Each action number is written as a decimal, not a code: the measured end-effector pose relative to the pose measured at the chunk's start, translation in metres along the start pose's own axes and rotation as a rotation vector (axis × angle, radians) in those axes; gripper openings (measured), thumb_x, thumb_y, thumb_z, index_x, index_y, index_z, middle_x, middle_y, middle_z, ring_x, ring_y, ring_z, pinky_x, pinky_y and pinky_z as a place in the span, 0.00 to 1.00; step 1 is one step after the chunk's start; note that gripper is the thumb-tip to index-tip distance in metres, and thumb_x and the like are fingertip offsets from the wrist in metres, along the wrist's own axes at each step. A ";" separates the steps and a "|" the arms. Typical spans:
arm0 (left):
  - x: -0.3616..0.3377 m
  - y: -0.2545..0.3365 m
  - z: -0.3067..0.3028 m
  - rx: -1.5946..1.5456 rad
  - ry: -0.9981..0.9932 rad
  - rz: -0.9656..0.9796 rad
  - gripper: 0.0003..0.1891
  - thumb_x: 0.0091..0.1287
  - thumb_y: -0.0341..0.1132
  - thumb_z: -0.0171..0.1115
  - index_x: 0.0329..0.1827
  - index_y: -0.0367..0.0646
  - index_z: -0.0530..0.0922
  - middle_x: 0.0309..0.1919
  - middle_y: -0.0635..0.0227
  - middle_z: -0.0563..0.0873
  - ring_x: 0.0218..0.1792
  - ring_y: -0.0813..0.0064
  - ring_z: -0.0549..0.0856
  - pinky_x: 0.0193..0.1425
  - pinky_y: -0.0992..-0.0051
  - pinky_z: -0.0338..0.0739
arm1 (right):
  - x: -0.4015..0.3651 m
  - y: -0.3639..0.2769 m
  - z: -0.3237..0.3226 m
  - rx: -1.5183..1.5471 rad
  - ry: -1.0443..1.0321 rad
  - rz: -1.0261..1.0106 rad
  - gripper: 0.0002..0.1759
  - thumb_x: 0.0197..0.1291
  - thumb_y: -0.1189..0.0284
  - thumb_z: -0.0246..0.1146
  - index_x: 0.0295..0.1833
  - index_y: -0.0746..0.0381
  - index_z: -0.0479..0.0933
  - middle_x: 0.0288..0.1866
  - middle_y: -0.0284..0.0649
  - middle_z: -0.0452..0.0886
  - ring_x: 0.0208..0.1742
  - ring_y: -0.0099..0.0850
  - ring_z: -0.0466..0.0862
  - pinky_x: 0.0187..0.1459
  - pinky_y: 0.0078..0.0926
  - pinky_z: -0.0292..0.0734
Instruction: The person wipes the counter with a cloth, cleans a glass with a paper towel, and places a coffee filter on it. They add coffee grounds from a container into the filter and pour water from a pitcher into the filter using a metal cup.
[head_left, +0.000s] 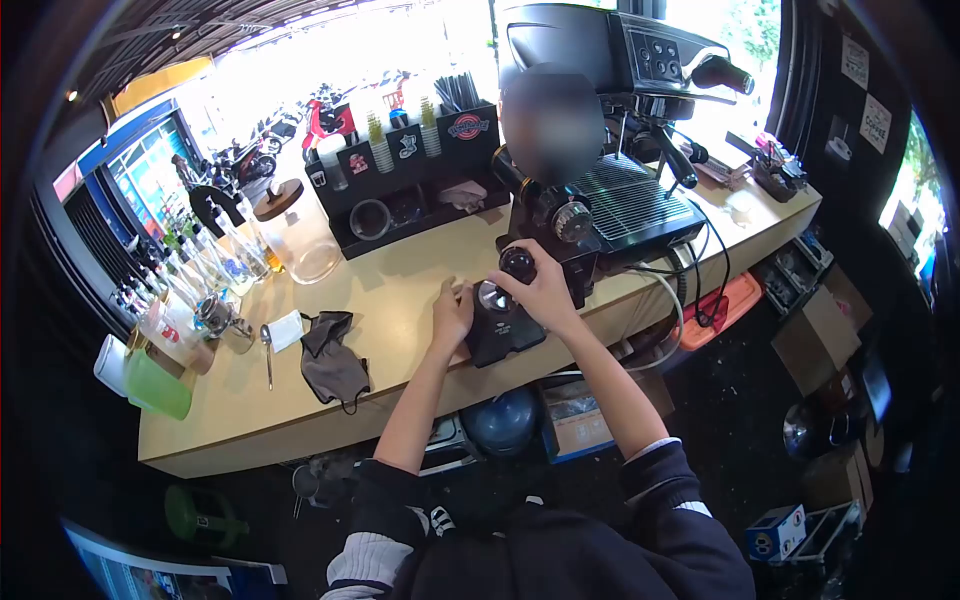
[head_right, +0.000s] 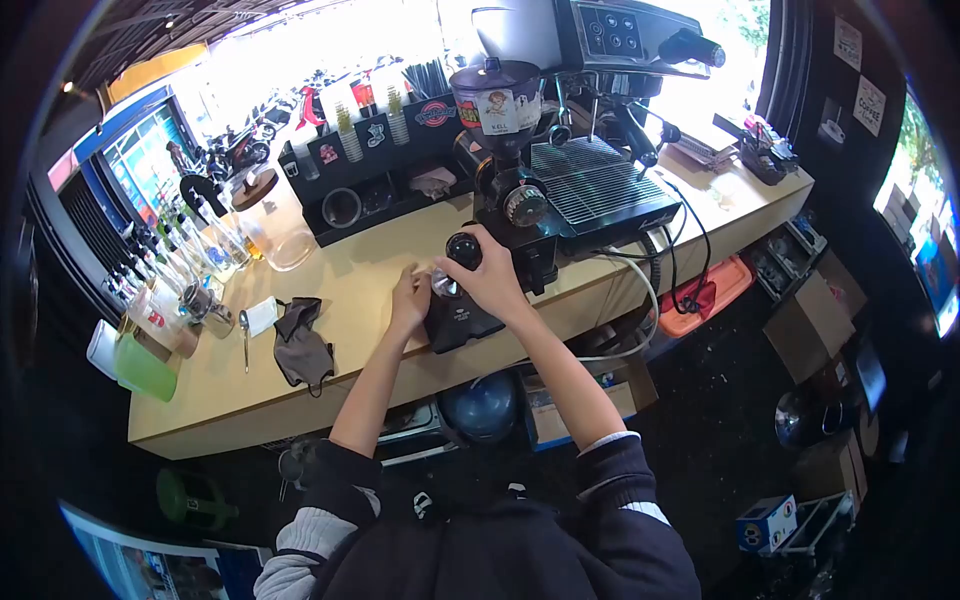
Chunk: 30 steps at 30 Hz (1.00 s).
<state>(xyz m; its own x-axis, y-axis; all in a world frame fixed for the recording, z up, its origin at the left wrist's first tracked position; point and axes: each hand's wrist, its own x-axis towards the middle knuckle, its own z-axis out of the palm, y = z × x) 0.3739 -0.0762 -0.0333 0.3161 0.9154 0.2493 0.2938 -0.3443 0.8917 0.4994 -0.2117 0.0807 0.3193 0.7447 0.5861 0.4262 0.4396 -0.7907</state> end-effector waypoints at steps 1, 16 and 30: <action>-0.006 0.007 -0.004 0.116 0.062 0.088 0.31 0.67 0.47 0.55 0.65 0.31 0.64 0.48 0.44 0.80 0.51 0.51 0.80 0.57 0.66 0.73 | -0.001 0.002 0.000 0.003 0.001 -0.003 0.20 0.50 0.69 0.72 0.45 0.65 0.74 0.28 0.32 0.76 0.26 0.15 0.74 0.27 0.15 0.71; -0.089 0.029 -0.046 0.662 -0.208 0.306 0.60 0.41 0.57 0.75 0.74 0.41 0.50 0.64 0.53 0.71 0.68 0.60 0.67 0.72 0.41 0.36 | 0.002 0.027 0.002 0.042 -0.098 0.129 0.21 0.51 0.68 0.71 0.44 0.66 0.71 0.27 0.37 0.78 0.22 0.18 0.77 0.23 0.19 0.72; -0.111 0.028 -0.051 0.562 -0.165 0.285 0.49 0.56 0.53 0.68 0.74 0.40 0.50 0.68 0.51 0.64 0.71 0.55 0.60 0.73 0.45 0.43 | 0.009 0.065 0.035 -0.199 -0.258 0.046 0.23 0.49 0.67 0.71 0.47 0.67 0.71 0.36 0.49 0.80 0.41 0.43 0.83 0.44 0.34 0.75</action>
<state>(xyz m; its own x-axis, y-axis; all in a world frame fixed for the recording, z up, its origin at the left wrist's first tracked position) 0.3006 -0.1769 -0.0170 0.5726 0.7436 0.3453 0.5912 -0.6663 0.4544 0.5006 -0.1587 0.0286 0.1284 0.8753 0.4663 0.5814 0.3145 -0.7504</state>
